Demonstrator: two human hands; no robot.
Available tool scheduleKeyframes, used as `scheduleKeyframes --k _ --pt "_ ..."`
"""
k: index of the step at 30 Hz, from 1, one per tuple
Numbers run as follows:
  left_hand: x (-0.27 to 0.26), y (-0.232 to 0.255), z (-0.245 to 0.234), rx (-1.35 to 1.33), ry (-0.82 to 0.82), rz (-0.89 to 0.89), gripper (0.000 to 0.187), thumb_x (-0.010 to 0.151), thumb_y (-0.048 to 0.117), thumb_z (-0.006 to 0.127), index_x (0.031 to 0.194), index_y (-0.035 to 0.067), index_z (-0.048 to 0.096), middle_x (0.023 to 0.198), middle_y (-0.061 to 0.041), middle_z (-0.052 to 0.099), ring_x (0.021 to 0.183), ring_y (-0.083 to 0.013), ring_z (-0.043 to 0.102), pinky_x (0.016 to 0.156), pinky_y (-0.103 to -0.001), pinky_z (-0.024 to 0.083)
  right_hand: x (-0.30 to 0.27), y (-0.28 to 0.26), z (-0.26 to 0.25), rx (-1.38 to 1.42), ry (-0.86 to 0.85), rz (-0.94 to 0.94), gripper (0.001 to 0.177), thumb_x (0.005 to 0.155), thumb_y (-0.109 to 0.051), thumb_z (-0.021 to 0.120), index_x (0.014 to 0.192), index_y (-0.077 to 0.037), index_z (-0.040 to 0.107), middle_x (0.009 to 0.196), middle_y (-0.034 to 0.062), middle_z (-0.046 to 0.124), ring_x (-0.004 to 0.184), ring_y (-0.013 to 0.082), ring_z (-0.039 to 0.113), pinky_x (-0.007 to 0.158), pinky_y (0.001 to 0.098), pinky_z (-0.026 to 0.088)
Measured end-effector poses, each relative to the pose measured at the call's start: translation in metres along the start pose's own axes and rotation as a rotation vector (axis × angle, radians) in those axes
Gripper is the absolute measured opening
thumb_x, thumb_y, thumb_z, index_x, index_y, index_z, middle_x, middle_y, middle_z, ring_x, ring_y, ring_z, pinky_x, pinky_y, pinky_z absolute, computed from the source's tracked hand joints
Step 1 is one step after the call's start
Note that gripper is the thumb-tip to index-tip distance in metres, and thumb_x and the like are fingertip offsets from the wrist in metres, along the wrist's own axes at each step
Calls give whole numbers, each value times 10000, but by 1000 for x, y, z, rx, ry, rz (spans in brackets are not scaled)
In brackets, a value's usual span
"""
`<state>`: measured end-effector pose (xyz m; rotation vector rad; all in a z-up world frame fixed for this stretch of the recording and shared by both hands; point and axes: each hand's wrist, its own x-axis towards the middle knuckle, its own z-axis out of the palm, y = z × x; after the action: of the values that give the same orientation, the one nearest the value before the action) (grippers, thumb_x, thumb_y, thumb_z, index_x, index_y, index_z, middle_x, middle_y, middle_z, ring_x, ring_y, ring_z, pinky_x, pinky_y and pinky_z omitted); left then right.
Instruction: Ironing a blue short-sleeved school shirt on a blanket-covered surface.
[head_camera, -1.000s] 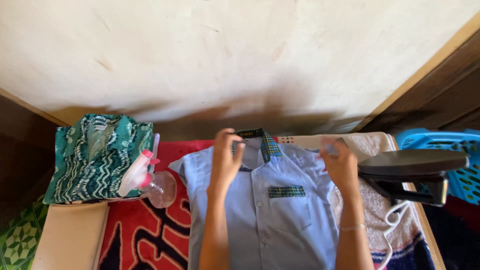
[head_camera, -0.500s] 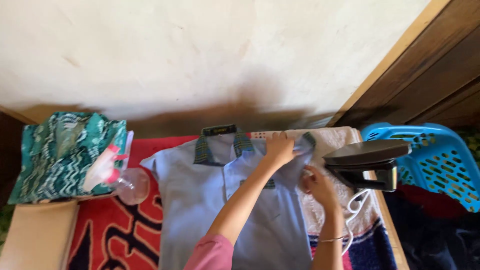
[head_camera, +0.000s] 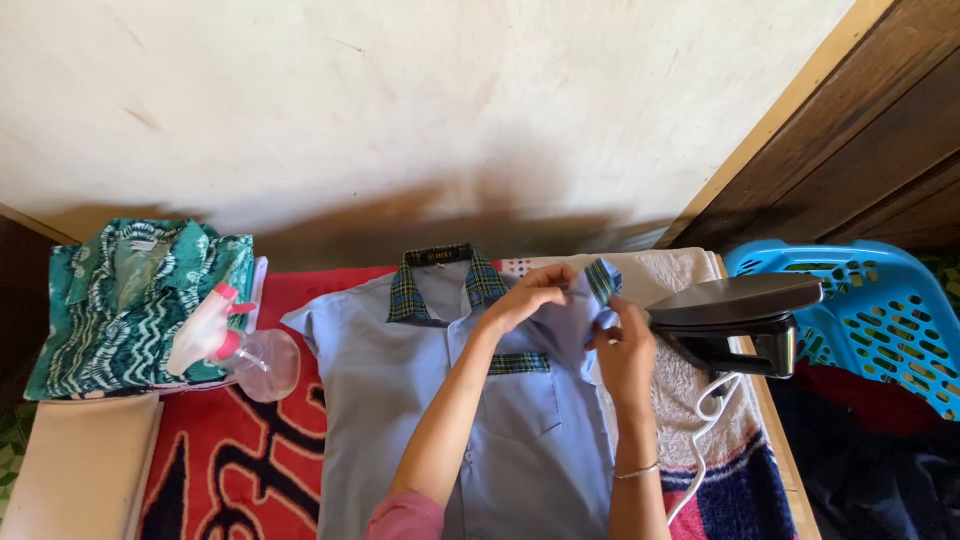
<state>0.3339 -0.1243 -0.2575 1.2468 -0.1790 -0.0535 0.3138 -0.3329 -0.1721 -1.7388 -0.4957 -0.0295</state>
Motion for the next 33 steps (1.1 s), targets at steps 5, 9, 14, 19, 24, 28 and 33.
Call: scheduleKeyframes --k 5,9,14,19,24,28,33 --pt "-12 67 44 100 -96 14 333 867 81 681 1189 104 601 1328 -19 614 1250 -121 577 1062 -287 466 -8 35 9 -272 -82 -83 416 719 33 699 1132 -11 674 1006 166 685 763 300 712 643 392 569" --pt "-16 102 63 604 -193 281 505 873 109 731 1361 80 603 1361 -106 635 1285 -228 583 1101 -362 446 -11 61 16 -570 -128 -137 318 703 -152 819 970 -10 723 1021 239 680 796 429 684 669 507 556" --pt "-15 87 60 924 -163 211 277 905 87 706 1181 75 696 1193 -120 710 1139 -302 665 997 -371 504 -10 74 16 -659 -234 -50 292 712 -266 832 855 -29 738 846 217 711 766 418 701 693 512 568" --pt "-11 89 59 846 -112 78 228 953 37 588 1141 71 712 1039 -114 753 927 -271 743 838 -361 555 -17 83 20 -727 -303 -29 257 778 -287 806 824 -44 739 811 209 715 761 411 704 701 517 564" --pt "5 110 67 748 52 54 259 990 55 569 1196 86 723 920 -144 716 858 -262 669 788 -375 539 -4 48 -12 -642 -146 -81 234 779 -225 809 915 -48 742 823 179 712 703 369 690 627 471 544" --pt "30 64 38 539 133 243 222 1031 180 588 1220 72 631 1162 -78 702 1077 -169 686 921 -314 557 -4 27 -66 -442 -174 57 300 745 -231 840 952 -38 741 758 111 718 622 246 660 573 387 529" --pt "41 -5 4 895 95 -31 388 972 412 680 1185 93 739 1139 -103 772 1068 -252 753 922 -397 584 -6 50 -103 -427 -259 502 259 815 -268 837 903 -30 787 610 97 682 536 132 597 527 315 478"
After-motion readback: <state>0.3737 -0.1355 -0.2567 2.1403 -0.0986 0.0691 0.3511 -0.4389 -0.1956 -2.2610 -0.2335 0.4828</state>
